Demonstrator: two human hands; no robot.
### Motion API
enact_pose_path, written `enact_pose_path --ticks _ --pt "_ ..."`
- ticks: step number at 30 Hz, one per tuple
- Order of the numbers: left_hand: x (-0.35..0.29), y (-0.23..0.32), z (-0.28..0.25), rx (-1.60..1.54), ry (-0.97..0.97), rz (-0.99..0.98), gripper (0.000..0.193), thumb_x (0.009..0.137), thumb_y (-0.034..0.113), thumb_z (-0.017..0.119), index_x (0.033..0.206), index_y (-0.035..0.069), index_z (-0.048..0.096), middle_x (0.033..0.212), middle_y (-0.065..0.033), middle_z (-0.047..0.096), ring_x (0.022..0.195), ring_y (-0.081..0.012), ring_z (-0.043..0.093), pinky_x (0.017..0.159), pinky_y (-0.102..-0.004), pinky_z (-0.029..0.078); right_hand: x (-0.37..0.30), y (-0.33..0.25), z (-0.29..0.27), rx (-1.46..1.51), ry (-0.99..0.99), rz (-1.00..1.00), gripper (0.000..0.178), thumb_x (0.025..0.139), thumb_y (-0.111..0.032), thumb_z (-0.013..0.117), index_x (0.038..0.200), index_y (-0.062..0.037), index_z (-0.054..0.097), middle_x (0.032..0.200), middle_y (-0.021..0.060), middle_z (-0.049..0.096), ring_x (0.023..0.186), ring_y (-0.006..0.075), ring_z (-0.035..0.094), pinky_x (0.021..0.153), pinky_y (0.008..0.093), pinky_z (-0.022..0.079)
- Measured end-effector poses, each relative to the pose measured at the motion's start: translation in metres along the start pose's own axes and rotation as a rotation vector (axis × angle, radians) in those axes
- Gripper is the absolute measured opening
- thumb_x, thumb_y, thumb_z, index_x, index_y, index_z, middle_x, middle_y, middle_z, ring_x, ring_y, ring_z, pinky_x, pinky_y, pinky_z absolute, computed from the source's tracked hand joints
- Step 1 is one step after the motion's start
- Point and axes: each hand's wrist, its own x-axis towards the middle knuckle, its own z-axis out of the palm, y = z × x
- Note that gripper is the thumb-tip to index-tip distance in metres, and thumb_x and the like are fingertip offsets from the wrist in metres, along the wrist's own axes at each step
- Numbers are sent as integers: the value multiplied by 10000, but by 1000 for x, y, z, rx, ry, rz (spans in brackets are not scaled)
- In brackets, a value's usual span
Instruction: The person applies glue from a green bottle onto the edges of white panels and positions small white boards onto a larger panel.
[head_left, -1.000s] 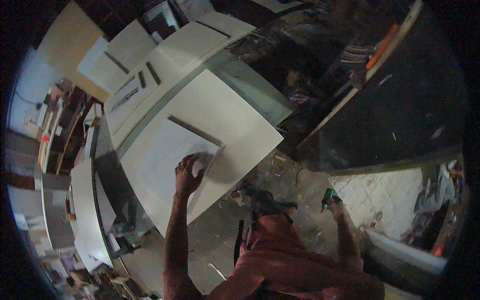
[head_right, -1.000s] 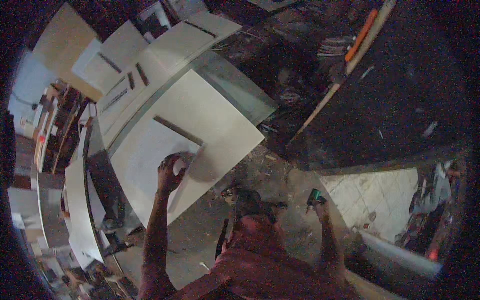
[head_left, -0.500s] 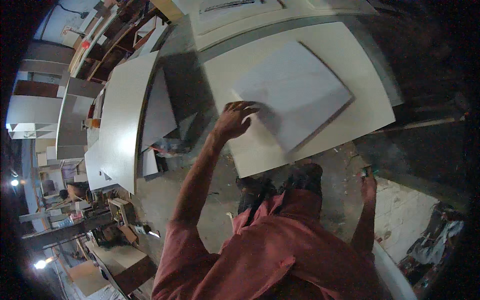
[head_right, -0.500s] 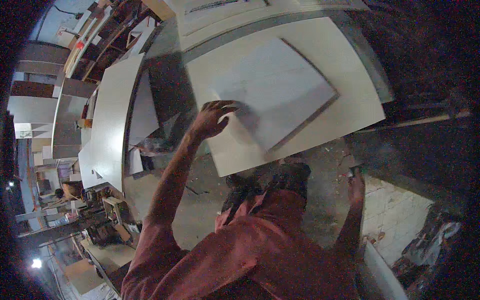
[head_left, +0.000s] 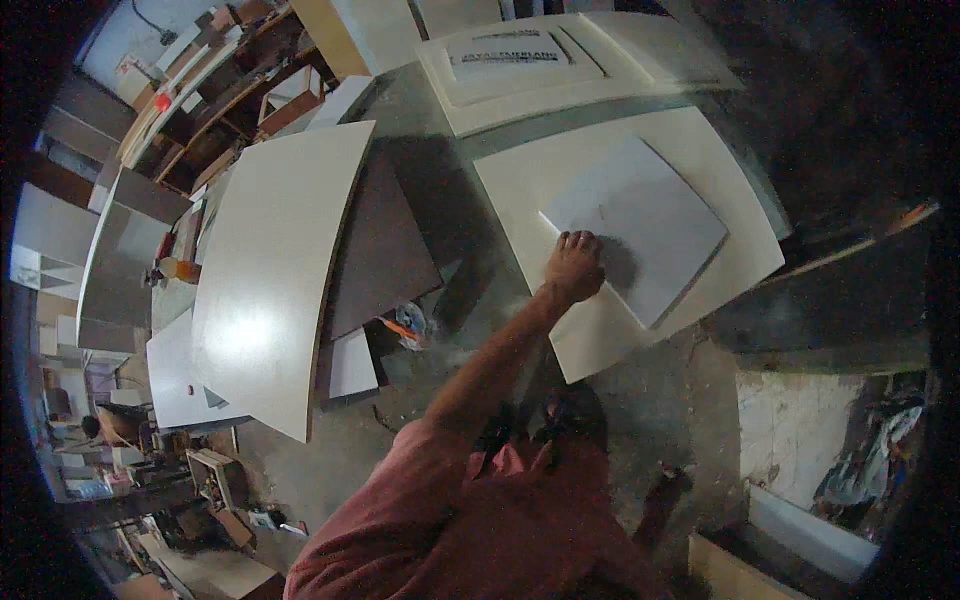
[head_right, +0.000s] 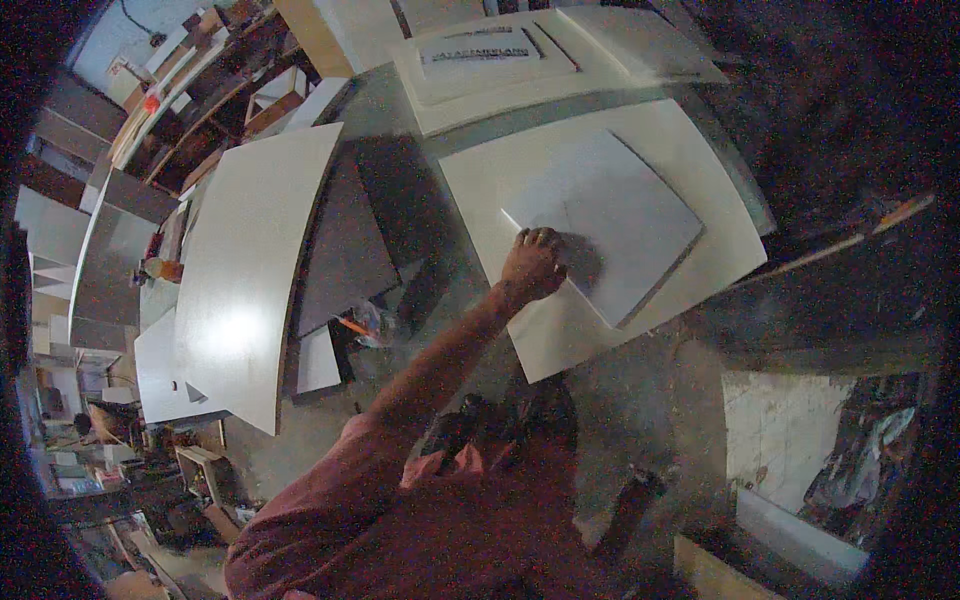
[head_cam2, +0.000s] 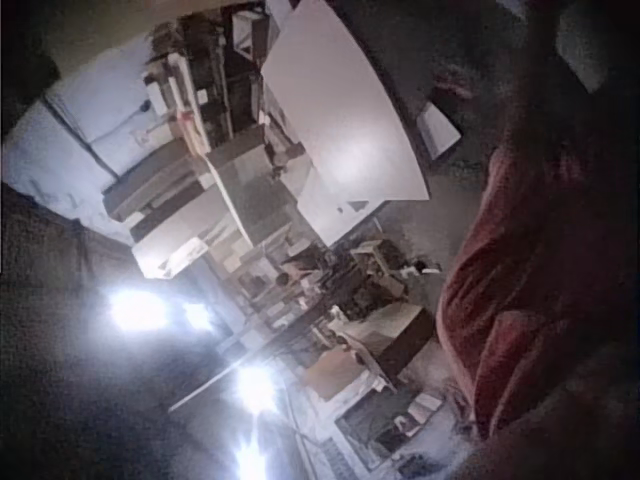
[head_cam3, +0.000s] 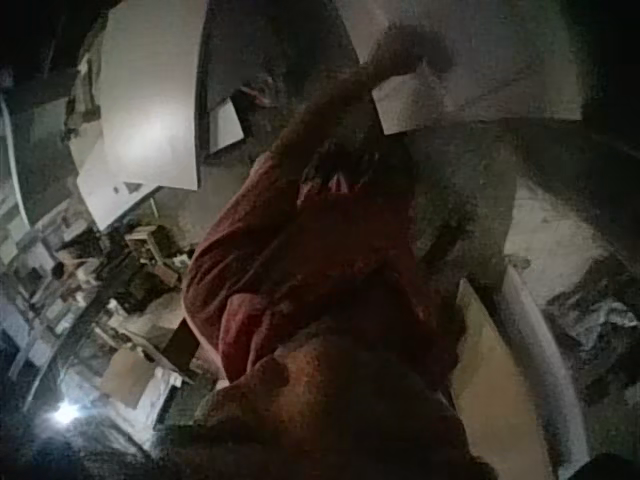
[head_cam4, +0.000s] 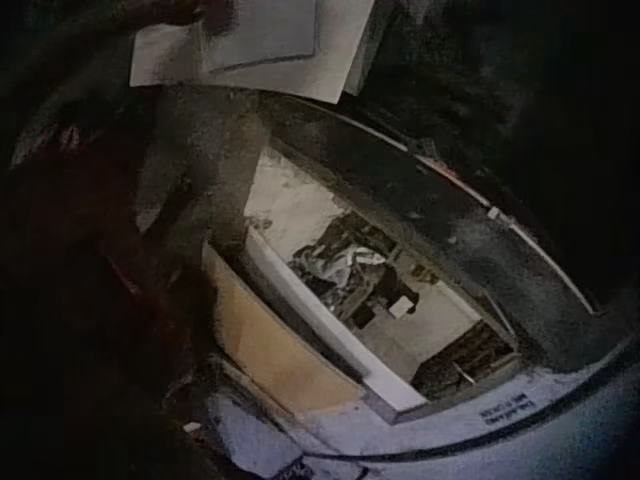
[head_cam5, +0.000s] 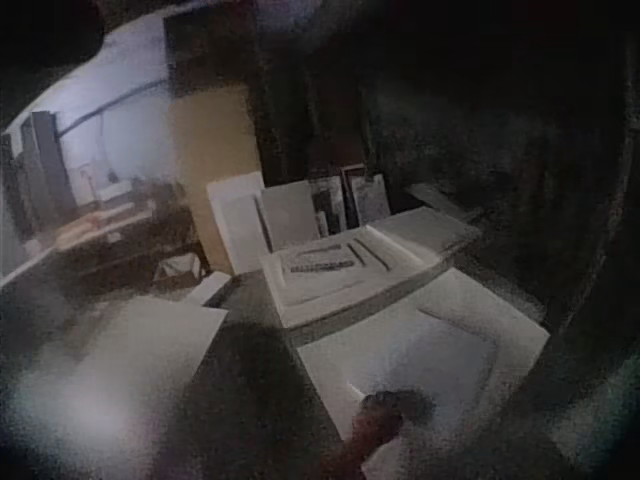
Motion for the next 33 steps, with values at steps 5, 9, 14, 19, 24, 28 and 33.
enact_pose_path --ticks 5,9,14,19,24,28,33 --pt "-16 -39 15 5 39 -15 597 836 361 608 1281 -12 472 1338 -202 450 1260 -363 422 1105 -475 288 -40 -39 56 -1456 124 -690 277 978 -163 426 1189 -30 547 1082 166 552 970 327 505 874 418 418" --pt "10 -17 25 -36 43 34 611 838 391 624 1307 27 481 1381 -193 431 1279 -371 411 1085 -484 314 18 -97 82 -1309 207 -445 306 976 -178 431 1221 -23 529 1133 171 541 1064 334 493 915 422 406" --pt "83 28 42 -150 -145 212 494 861 349 603 1296 127 531 1352 -132 504 1266 -329 449 1066 -500 331 84 -155 79 -525 151 -288 366 980 -240 485 1288 -44 502 1034 100 577 924 190 541 820 374 451" --pt "89 -11 27 -17 59 407 519 829 305 609 1305 110 538 1324 -155 512 1229 -371 469 1039 -492 370 213 -192 162 234 534 -134 267 869 -146 693 1087 -20 602 911 36 623 755 172 590 684 302 479" --pt "88 -10 30 199 -129 448 612 869 351 604 1388 80 429 1416 -204 420 1294 -389 404 1068 -537 296 284 -226 189 304 712 -184 249 845 -211 748 985 -43 628 931 4 644 786 91 581 694 274 466" --pt "103 19 29 152 -164 460 589 887 297 566 1398 46 414 1427 -195 416 1304 -398 394 1066 -517 297 364 -219 174 165 952 -280 223 835 -216 761 927 -38 662 838 1 652 737 89 573 681 267 455" --pt "107 0 35 165 -160 481 564 879 254 562 1380 31 434 1417 -191 429 1294 -392 400 1055 -500 313 400 -240 190 321 946 -343 217 824 -201 773 913 -30 673 830 15 667 724 91 579 674 264 458"
